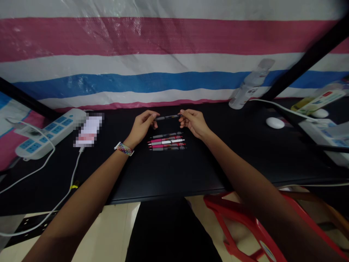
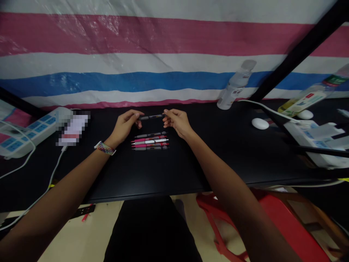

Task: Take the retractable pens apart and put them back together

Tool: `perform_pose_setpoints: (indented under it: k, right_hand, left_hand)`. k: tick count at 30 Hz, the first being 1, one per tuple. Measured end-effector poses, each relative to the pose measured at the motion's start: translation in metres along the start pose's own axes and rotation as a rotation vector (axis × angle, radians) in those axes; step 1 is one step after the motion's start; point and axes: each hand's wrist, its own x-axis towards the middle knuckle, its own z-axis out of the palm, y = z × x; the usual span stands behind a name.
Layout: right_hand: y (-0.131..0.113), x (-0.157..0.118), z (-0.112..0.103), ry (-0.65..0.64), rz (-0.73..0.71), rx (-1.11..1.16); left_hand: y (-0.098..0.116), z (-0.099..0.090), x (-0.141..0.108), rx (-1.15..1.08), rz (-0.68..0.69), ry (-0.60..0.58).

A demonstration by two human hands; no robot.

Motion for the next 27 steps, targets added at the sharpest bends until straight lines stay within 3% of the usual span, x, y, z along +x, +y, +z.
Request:
perform_pose_setpoints:
  k: [5, 12, 27]
  right_hand:
    - [-0.0002, 0.0003, 0.0005, 0.014, -0.006, 0.008]
    - [-0.0005, 0.0001, 0.001, 0.004, -0.001, 0.011]
    - [-0.0015, 0.0014, 0.0001, 0.006, 0.039, 0.057]
  left_hand:
    - [-0.0026, -0.0007, 0.001, 0.005, 0.063, 0.03]
    - [-0.0063, -0.0013, 0.001, 0.104, 0.01, 0.017]
    - [0.0011, 0.0022, -0.0027, 0.206, 0.172, 0.121]
